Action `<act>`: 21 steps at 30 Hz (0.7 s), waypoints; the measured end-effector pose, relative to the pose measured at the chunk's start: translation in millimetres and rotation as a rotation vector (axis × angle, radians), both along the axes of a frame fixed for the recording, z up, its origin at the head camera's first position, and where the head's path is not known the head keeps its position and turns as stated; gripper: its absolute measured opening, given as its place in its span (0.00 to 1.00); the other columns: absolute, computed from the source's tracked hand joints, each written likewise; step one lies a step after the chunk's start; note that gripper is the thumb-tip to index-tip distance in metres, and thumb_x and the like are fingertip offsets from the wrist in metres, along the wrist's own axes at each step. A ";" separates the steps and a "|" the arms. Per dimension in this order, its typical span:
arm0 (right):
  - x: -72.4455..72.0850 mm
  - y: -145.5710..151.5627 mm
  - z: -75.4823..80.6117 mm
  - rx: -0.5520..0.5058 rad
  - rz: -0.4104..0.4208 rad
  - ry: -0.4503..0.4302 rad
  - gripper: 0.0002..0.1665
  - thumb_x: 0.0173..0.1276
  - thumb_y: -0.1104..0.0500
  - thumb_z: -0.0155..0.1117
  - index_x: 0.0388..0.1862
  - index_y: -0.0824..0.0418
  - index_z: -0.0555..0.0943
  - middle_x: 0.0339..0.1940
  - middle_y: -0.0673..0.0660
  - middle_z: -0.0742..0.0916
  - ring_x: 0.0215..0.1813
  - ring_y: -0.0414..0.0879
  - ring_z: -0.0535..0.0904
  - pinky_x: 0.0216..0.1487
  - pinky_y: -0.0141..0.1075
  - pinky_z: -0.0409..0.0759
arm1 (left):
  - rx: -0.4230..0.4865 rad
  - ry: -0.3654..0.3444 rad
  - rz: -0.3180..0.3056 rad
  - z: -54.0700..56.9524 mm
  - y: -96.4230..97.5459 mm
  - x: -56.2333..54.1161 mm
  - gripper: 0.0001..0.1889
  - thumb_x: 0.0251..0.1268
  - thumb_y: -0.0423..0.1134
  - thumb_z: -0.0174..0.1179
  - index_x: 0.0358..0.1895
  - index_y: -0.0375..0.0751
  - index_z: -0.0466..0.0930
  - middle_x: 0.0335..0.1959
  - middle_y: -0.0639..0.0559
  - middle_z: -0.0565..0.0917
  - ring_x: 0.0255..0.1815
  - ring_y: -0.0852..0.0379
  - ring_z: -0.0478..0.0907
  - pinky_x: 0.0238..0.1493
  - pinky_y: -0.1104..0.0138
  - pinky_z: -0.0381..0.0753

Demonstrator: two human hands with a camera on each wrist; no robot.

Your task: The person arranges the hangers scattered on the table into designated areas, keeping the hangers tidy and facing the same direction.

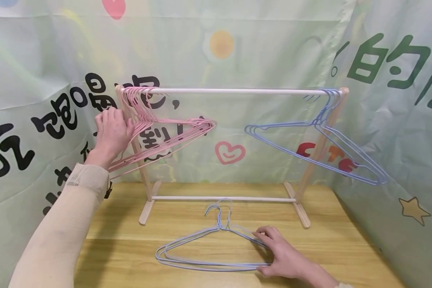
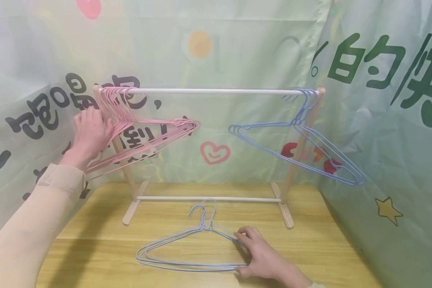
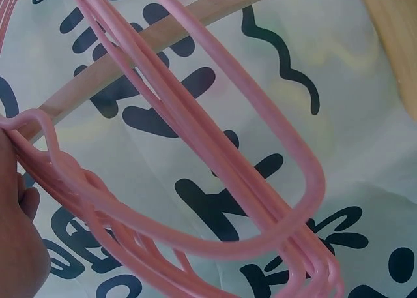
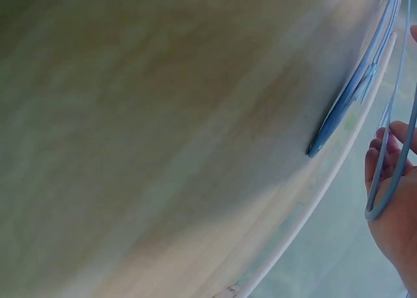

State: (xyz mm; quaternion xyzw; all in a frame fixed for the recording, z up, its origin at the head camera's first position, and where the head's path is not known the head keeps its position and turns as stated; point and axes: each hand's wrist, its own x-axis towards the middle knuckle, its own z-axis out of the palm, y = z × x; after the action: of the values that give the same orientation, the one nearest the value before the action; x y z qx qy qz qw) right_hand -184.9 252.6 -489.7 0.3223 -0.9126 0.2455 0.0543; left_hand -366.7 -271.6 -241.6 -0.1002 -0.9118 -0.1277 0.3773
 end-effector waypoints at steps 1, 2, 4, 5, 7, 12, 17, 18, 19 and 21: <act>0.4 -0.2 0.4 -0.008 -0.001 0.014 0.52 0.49 0.45 0.85 0.72 0.61 0.76 0.66 0.48 0.73 0.61 0.42 0.70 0.54 0.39 0.81 | 0.000 -0.001 -0.001 0.3 0.3 0.1 0.15 0.79 0.41 0.46 0.41 0.28 0.66 0.40 0.35 0.65 0.48 0.33 0.61 0.61 0.40 0.53; 1.1 -0.2 0.7 -0.012 -0.003 0.031 0.52 0.48 0.45 0.85 0.71 0.61 0.76 0.66 0.48 0.73 0.61 0.42 0.70 0.54 0.39 0.81 | -0.001 -0.002 -0.001 0.5 0.5 0.1 0.15 0.79 0.41 0.46 0.41 0.28 0.66 0.40 0.35 0.65 0.48 0.32 0.61 0.61 0.40 0.53; 1.8 -0.2 1.1 -0.025 -0.001 0.067 0.53 0.46 0.47 0.86 0.72 0.61 0.76 0.66 0.49 0.74 0.62 0.42 0.70 0.53 0.38 0.81 | -0.003 -0.004 0.003 0.5 0.5 -0.1 0.15 0.79 0.41 0.46 0.41 0.28 0.66 0.40 0.35 0.65 0.48 0.32 0.61 0.61 0.40 0.53; 2.0 -0.2 1.1 -0.029 -0.003 0.086 0.54 0.46 0.47 0.86 0.72 0.61 0.76 0.66 0.49 0.74 0.62 0.42 0.69 0.52 0.38 0.81 | -0.004 -0.006 0.005 0.6 0.5 -0.3 0.15 0.79 0.41 0.46 0.41 0.28 0.66 0.41 0.35 0.65 0.48 0.32 0.61 0.60 0.40 0.53; 2.5 0.0 1.1 -0.042 -0.001 0.130 0.55 0.45 0.48 0.87 0.72 0.62 0.75 0.66 0.52 0.75 0.62 0.43 0.69 0.51 0.38 0.81 | -0.004 -0.007 0.006 0.5 0.3 -0.6 0.15 0.79 0.41 0.46 0.41 0.28 0.65 0.41 0.35 0.65 0.48 0.32 0.61 0.60 0.40 0.53; 3.5 -1.6 2.6 -0.077 -0.027 0.240 0.57 0.42 0.50 0.88 0.72 0.64 0.75 0.67 0.57 0.76 0.62 0.44 0.69 0.51 0.41 0.81 | -0.006 0.009 0.002 -0.3 -0.4 -1.3 0.15 0.79 0.41 0.46 0.41 0.28 0.65 0.41 0.35 0.65 0.48 0.32 0.61 0.60 0.40 0.53; 3.6 -3.3 6.5 -0.132 -0.062 0.325 0.61 0.37 0.53 0.90 0.73 0.65 0.74 0.68 0.57 0.75 0.62 0.43 0.68 0.53 0.40 0.79 | -0.005 0.026 -0.005 -1.7 -1.3 -2.0 0.14 0.78 0.40 0.46 0.40 0.28 0.65 0.40 0.35 0.65 0.47 0.32 0.61 0.60 0.41 0.53; 3.3 -3.5 7.4 -0.148 -0.063 0.343 0.62 0.36 0.54 0.90 0.73 0.65 0.74 0.68 0.58 0.75 0.62 0.44 0.68 0.54 0.39 0.78 | -0.005 0.023 -0.004 -1.8 -1.2 -2.0 0.14 0.78 0.40 0.46 0.40 0.28 0.65 0.40 0.35 0.64 0.48 0.32 0.61 0.60 0.41 0.53; 3.2 -3.7 8.4 -0.164 -0.065 0.357 0.62 0.36 0.55 0.90 0.74 0.66 0.73 0.68 0.58 0.75 0.63 0.44 0.68 0.54 0.37 0.77 | -0.004 0.018 -0.002 -1.8 -0.9 -2.0 0.14 0.78 0.40 0.46 0.41 0.28 0.65 0.40 0.35 0.64 0.48 0.32 0.60 0.60 0.40 0.53; 2.7 -4.0 10.6 -0.197 -0.067 0.390 0.63 0.35 0.56 0.90 0.75 0.67 0.72 0.68 0.59 0.74 0.63 0.45 0.68 0.55 0.34 0.74 | -0.003 0.009 0.003 -1.6 -0.5 -2.6 0.15 0.78 0.41 0.46 0.41 0.28 0.65 0.40 0.35 0.64 0.48 0.33 0.60 0.60 0.40 0.53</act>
State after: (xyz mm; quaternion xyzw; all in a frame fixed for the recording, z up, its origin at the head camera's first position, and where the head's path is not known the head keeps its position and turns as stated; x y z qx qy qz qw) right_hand -182.2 248.6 -479.1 0.3264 -0.8667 0.2643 0.2691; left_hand -369.3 -272.1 -243.2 -0.1000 -0.9104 -0.1253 0.3813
